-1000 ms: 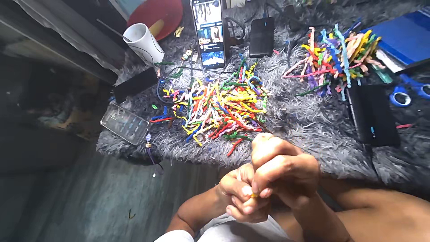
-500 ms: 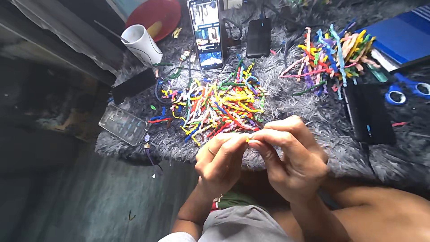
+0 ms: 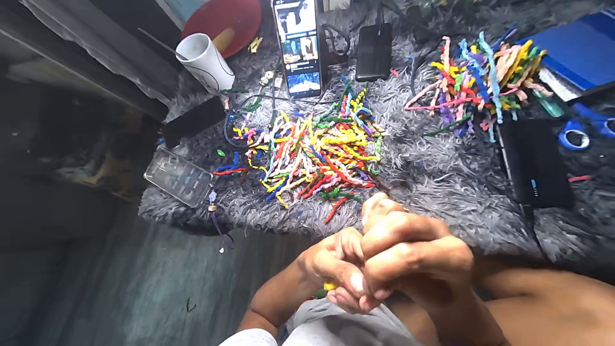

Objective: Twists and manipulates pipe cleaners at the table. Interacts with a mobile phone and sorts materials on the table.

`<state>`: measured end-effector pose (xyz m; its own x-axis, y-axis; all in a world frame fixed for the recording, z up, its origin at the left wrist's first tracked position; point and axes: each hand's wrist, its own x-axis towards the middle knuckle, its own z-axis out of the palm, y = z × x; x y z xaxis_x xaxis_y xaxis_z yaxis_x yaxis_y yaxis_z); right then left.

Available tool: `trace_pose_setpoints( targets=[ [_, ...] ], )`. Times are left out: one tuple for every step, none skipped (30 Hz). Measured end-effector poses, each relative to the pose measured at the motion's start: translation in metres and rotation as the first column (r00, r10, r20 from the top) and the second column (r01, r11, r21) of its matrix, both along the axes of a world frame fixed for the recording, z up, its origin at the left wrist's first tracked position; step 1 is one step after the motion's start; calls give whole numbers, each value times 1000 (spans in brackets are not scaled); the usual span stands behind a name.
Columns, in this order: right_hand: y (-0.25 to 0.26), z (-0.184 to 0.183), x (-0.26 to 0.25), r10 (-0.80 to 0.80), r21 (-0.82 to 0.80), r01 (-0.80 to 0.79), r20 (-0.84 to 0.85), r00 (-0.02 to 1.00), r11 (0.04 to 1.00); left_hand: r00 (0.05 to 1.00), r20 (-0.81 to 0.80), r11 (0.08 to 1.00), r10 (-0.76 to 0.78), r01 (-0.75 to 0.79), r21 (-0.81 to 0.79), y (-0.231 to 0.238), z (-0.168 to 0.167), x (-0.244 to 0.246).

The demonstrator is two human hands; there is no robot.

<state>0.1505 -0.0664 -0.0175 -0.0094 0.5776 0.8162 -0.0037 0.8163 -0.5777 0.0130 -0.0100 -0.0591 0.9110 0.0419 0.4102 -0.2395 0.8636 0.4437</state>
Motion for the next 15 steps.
trace_pose_setpoints(
  targets=[
    [0, 1, 2, -25, -10, 26, 27, 999, 1000, 999, -2, 998, 51, -51, 28, 1, 3, -1],
    [-1, 2, 5, -74, -28, 75, 50, 996, 997, 990, -22, 987, 140, -137, 86, 3, 9, -3],
    [-1, 2, 8, -135, -48, 138, 69, 988, 989, 964, -48, 953, 261, -250, 172, 6, 16, -5],
    [-1, 2, 12, -201, -68, 208, 91, 975, 976, 913, -56, 884, 405, -374, 281, 8, 21, -6],
    [-1, 2, 15, -263, -81, 273, 110, 958, 959, 838, -37, 776, 545, -487, 400, 9, 24, -7],
    [0, 3, 17, -312, -92, 324, 119, 942, 942, 743, 5, 637, 669, -577, 511, 10, 25, -8],
    [1, 3, 18, -349, -111, 362, 119, 929, 926, 638, 60, 486, 768, -640, 596, 9, 25, -8],
    [2, 3, 18, -362, -134, 374, 106, 926, 918, 542, 113, 351, 833, -675, 649, 8, 25, -8],
    [3, 2, 17, -357, -157, 365, 81, 931, 918, 467, 155, 249, 871, -691, 679, 8, 25, -7],
    [4, 2, 15, -344, -176, 347, 50, 938, 921, 414, 188, 173, 891, -690, 703, 8, 26, -6],
    [4, 1, 13, -333, -193, 330, 18, 943, 924, 381, 214, 118, 899, -683, 721, 8, 26, -6],
    [5, 0, 12, -321, -206, 313, -9, 947, 927, 363, 238, 78, 901, -675, 734, 8, 27, -6],
    [5, 0, 12, -309, -215, 297, -25, 951, 930, 356, 258, 50, 898, -666, 744, 8, 27, -6],
    [5, 0, 12, -296, -221, 281, -38, 954, 934, 362, 276, 37, 890, -661, 750, 9, 27, -6],
    [5, -1, 12, -279, -228, 262, -46, 959, 938, 387, 285, 44, 877, -655, 754, 10, 28, -7]
  ],
)
